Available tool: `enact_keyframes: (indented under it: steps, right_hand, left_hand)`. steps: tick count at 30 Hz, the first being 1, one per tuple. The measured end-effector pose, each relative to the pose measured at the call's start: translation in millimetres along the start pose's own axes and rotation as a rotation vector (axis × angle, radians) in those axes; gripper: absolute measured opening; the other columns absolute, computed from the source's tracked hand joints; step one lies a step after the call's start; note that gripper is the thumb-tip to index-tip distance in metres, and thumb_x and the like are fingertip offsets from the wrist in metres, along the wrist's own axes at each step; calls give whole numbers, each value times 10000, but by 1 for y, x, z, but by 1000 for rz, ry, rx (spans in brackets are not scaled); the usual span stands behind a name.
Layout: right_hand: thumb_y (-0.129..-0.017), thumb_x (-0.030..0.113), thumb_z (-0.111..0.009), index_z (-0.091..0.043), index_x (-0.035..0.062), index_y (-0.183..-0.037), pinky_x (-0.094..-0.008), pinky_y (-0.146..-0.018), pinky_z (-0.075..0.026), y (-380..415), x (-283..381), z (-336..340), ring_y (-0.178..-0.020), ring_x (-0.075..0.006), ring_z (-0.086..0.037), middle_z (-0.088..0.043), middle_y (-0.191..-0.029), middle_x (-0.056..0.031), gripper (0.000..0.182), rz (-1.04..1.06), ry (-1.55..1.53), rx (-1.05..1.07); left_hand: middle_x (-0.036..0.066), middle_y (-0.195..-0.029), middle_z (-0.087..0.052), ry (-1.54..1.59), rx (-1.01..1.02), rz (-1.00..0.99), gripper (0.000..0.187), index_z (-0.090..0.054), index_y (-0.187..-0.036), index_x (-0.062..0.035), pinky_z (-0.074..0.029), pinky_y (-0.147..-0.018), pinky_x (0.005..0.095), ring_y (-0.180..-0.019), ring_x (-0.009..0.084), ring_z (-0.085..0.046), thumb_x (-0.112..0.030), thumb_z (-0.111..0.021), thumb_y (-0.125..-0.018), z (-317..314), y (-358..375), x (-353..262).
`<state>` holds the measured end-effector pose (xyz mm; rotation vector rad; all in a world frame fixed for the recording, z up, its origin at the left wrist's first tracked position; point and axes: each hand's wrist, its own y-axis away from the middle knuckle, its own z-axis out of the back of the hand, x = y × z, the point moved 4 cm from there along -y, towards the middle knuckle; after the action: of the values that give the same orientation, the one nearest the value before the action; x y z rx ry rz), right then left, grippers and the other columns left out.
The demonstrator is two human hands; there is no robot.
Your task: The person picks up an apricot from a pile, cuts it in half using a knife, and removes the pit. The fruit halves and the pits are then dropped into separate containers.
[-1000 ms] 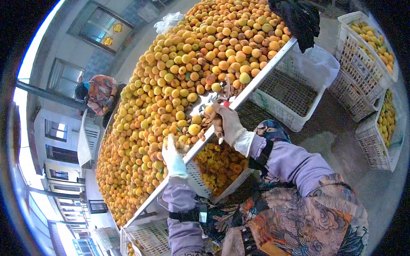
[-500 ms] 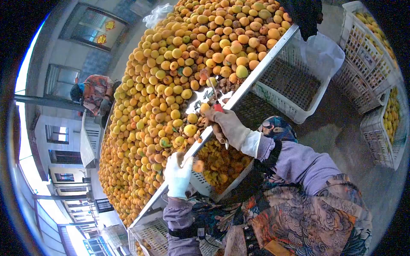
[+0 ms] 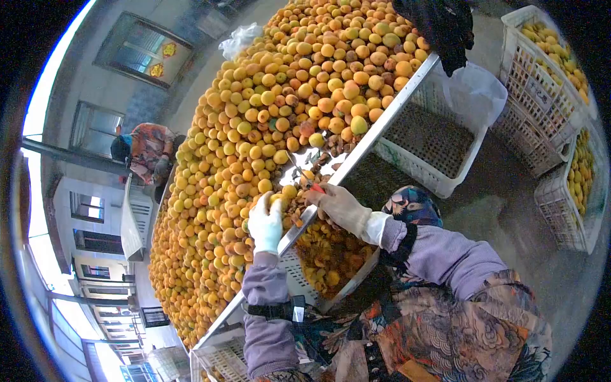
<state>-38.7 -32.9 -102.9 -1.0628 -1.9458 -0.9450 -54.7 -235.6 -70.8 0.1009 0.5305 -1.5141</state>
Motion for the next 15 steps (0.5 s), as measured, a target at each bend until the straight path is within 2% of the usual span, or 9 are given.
enact_keyframes:
  steps: [1,2,3,6,9,11,13,14,15]
  right_hand:
    - [-912,418,-531,-548,39,-1009,-199,-412,-351,1,-1,0,-465,-48,-431,-507,-604,15,392,-10,9,45]
    - [-927,460,-478,-569,39,-961,-204,-410,-349,2,-1,-2,-453,-55,-421,-504,-586,10,432,8,56,78]
    - [-927,460,-478,-569,39,-961,-204,-410,-349,3,0,-3,-453,-55,-421,-504,-586,10,432,10,60,91]
    - [-955,455,-404,-595,51,-908,-217,-414,-356,9,1,-16,-445,-74,-427,-487,-552,2,450,49,60,268]
    - [-959,417,-387,-584,51,-941,-205,-364,-303,24,4,-29,-402,-71,-383,-456,-558,7,416,92,48,411]
    - [-953,457,-379,-593,49,-937,-205,-372,-301,36,-3,-34,-416,-68,-382,-458,-565,18,461,-38,127,415]
    - [-961,372,-312,-607,64,-940,-213,-406,-317,55,-5,-47,-458,-71,-403,-454,-567,20,428,-7,284,516]
    - [-965,385,-326,-608,76,-928,-209,-414,-309,68,-8,-49,-468,-65,-382,-435,-571,33,419,-183,233,559]
    - [-965,385,-326,-608,76,-928,-209,-414,-309,74,-10,-52,-468,-65,-382,-435,-571,33,419,-191,242,560]
  left_hand:
    - [173,-1050,-611,208,-83,32,375,-595,-1140,-69,-459,-853,368,-954,305,-571,-294,-588,-841,14,-1,-10]
    - [160,-1109,-590,439,-83,78,352,-557,-1174,-15,-457,-878,334,-985,259,-568,-242,-508,-910,27,4,-18]
    - [144,-1153,-562,914,-39,261,344,-525,-1197,-4,-454,-899,331,-1020,220,-556,-233,-448,-952,36,8,-23]
    - [150,-1195,-541,1685,27,296,400,-468,-1233,9,-447,-934,397,-1067,261,-551,-286,-441,-964,42,38,-12]
    - [173,-1209,-534,1979,51,264,475,-457,-1240,23,-434,-970,434,-1099,301,-538,-341,-491,-938,45,69,-16]
    - [169,-1207,-535,1911,-2,361,522,-437,-1262,20,-407,-1001,461,-1111,310,-528,-364,-523,-918,40,92,-13]
    - [173,-1209,-533,2153,44,462,524,-431,-1279,-3,-408,-995,456,-1097,305,-529,-374,-516,-919,32,112,-16]
    - [177,-1178,-547,2162,54,445,504,-463,-1242,1,-441,-971,458,-1078,308,-549,-364,-546,-904,32,122,-20]
    - [162,-1179,-550,2220,86,429,507,-464,-1258,-28,-427,-958,441,-1075,292,-539,-393,-524,-911,28,127,-25]
